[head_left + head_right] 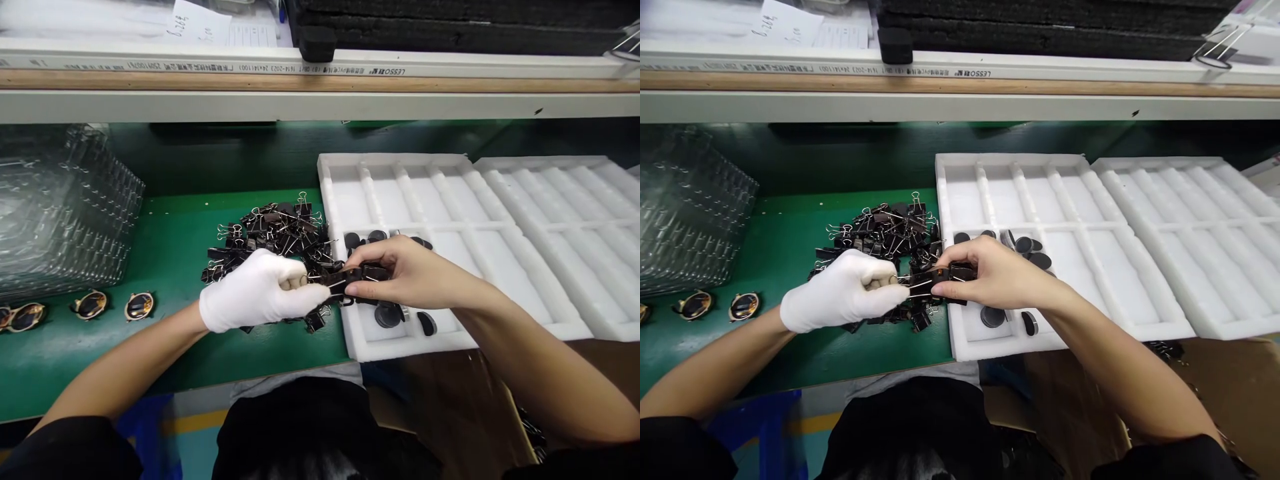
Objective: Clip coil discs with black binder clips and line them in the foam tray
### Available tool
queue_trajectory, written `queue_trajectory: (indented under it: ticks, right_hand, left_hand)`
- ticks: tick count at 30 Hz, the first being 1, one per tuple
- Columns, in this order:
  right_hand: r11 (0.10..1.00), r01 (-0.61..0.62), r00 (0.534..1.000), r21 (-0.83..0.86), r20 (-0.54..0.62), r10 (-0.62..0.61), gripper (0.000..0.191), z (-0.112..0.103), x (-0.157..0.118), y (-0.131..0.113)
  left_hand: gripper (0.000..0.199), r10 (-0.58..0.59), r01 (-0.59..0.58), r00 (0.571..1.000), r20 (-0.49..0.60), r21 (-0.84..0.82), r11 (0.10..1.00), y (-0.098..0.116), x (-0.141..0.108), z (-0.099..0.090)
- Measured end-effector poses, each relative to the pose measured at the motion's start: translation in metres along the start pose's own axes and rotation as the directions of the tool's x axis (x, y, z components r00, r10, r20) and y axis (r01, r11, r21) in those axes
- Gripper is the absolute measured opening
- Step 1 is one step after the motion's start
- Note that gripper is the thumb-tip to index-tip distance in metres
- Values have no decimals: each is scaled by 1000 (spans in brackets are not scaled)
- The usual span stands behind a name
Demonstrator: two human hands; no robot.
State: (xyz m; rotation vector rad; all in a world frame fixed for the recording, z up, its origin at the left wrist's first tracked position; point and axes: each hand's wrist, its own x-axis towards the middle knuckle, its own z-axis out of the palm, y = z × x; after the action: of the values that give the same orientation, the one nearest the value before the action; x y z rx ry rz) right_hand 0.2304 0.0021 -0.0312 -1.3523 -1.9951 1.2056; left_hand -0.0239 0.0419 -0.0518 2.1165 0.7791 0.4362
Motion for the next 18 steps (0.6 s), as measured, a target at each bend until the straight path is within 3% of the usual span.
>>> queue_trajectory:
  ticks: [3,5,7,10,11,13,15,18]
  right_hand:
    - [999,28,999,-36,-36,-30,13,3,-3,1]
    - [988,99,984,-120,-135,-115,10,8,-7,2]
    - [936,211,926,-280,-250,-284,6,16,-11,2]
    - [777,348,785,-524,-290,-547,13,26,-15,6]
    - [731,371,752,-572,-276,-598,17,29,-16,7]
    - [683,367,708,-632,-286,-645,26,32,-17,11]
    - [705,320,713,-633,-329,-619,46,30,-18,14]
    - [874,266,830,-407,-365,-422,96,23,-20,15]
  left_hand:
    - [38,6,-7,999,32,59,998,2,-2,-5]
    - [37,-36,35,997,61,18,999,3,-3,-7]
    - [48,-167,186,979,119,-172,967,5,-3,-6]
    - [66,-323,450,886,333,-443,776,7,0,-3]
    - [68,-329,488,865,380,-477,731,7,1,-2]
    - [63,-308,457,885,350,-515,726,6,3,-2]
    - [54,-277,359,933,231,-516,778,5,4,-5]
    - [42,-243,278,961,136,-429,860,3,4,-11]
